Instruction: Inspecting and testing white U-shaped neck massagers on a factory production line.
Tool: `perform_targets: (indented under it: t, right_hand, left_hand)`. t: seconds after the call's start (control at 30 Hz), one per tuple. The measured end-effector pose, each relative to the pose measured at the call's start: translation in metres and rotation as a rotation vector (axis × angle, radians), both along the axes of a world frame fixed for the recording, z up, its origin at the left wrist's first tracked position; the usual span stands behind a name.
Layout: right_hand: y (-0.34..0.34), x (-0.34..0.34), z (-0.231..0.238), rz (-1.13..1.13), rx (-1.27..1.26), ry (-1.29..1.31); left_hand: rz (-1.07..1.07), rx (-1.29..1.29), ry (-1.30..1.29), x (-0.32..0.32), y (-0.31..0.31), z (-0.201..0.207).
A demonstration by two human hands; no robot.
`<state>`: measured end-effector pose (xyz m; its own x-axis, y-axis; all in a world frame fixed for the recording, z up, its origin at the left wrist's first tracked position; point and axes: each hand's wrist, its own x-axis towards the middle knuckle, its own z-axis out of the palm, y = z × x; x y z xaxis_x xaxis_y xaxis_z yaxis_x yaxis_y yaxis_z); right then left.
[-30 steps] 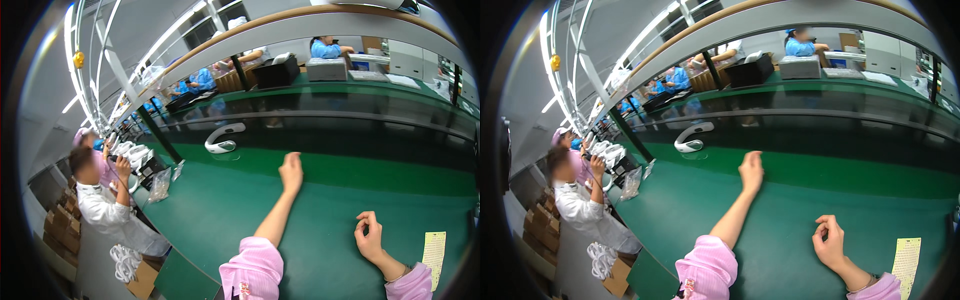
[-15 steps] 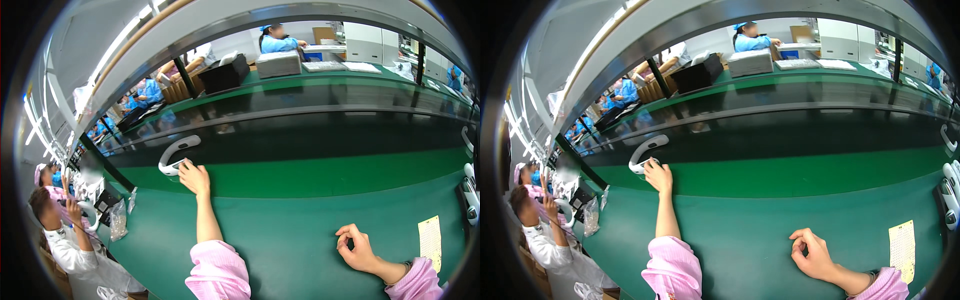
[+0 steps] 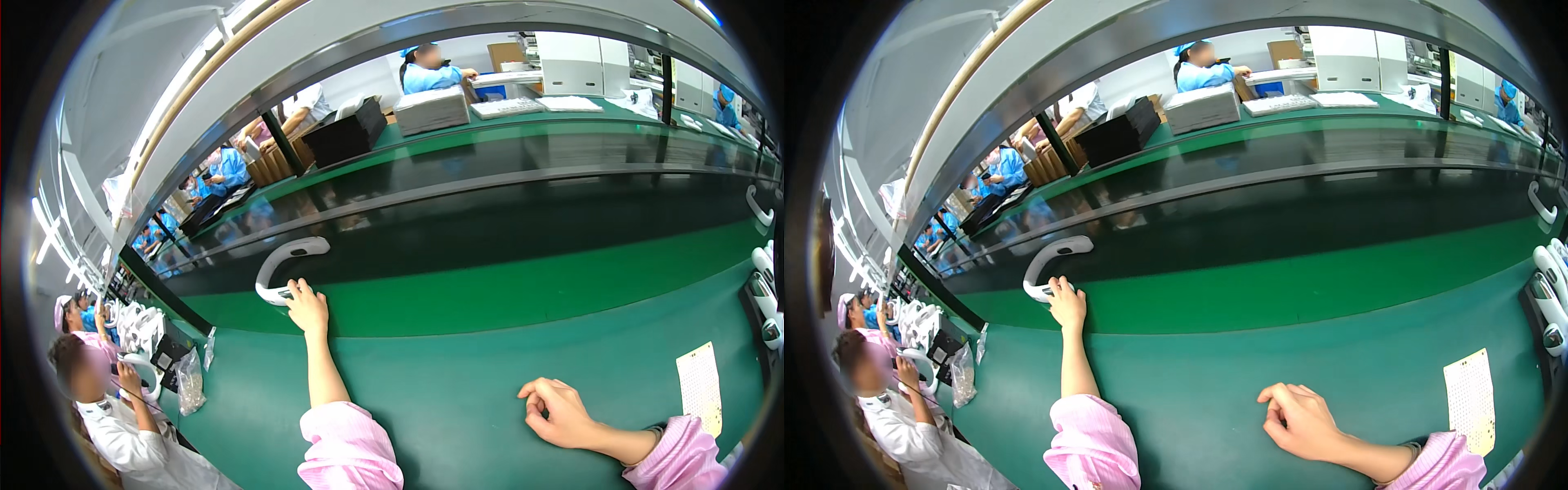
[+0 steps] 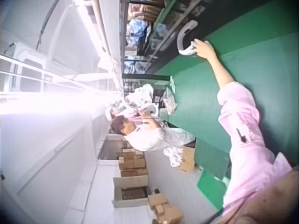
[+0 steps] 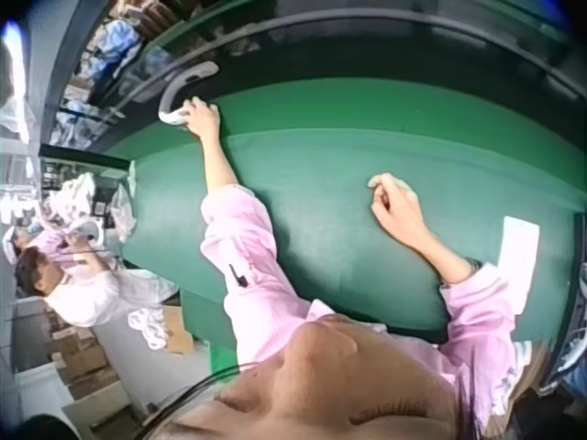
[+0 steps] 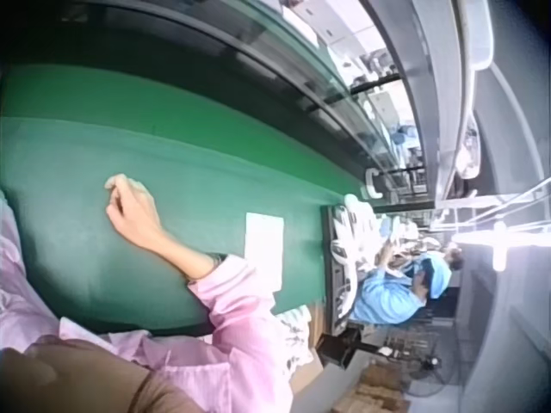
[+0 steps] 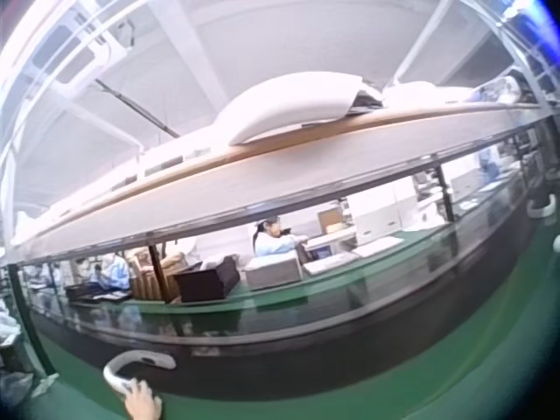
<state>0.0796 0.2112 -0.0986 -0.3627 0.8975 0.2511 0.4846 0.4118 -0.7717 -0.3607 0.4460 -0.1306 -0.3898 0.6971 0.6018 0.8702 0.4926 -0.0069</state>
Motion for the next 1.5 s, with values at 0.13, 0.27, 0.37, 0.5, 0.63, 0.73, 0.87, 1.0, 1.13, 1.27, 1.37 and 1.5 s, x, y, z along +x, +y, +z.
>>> perform_targets:
  t: [0.13,0.27,0.37,0.5,0.63,0.73,0.87,1.0,1.13,1.27,1.37,1.5]
  right_hand:
    - [0.0,0.001,-0.003,0.011,0.07,-0.022]
    - [-0.001,-0.001,-0.003,0.019,0.112,-0.027]
    - [-0.001,-0.001,-0.005,0.021,0.095,-0.02]
    - [-0.003,0.004,-0.002,0.012,0.031,0.041]
    - [0.002,0.007,-0.014,0.058,0.012,0.239]
    - [-0.012,-0.002,0.005,0.204,-0.619,0.601]
    - [-0.048,-0.012,0.042,0.254,-1.049,1.307]
    - [-0.064,0.014,0.063,-0.004,-0.788,1.406]
    - [-0.092,0.068,0.097,-0.034,-0.348,0.983]
    - [-0.134,0.091,0.096,-0.089,-0.271,0.599]
    - [-0.138,0.104,0.076,-0.074,-0.451,0.688]
    - [-0.133,0.105,0.055,-0.042,-0.579,0.843]
  left_hand:
    - [-0.053,0.08,-0.05,0.01,-0.014,0.001]
    - [-0.194,0.107,-0.084,0.037,-0.044,0.02]
    - [-0.374,0.222,-0.147,0.067,-0.074,0.034]
    - [-0.519,0.328,-0.438,0.112,-0.129,0.068]
    - [-0.837,0.323,-1.346,0.149,-0.204,0.102]
    - [-1.001,0.277,-1.763,0.189,-0.271,0.104]
    - [-1.078,0.292,-1.842,0.272,-0.338,0.105]
    - [-1.267,0.114,-1.854,0.314,-0.376,0.08]
    - [-1.041,0.044,-2.193,0.277,-0.371,0.062]
    - [-1.385,0.02,-2.523,0.272,-0.383,0.079]
    - [-1.809,-0.259,-2.348,0.286,-0.386,0.078]
    - [-1.805,-0.299,-2.409,0.304,-0.392,0.086]
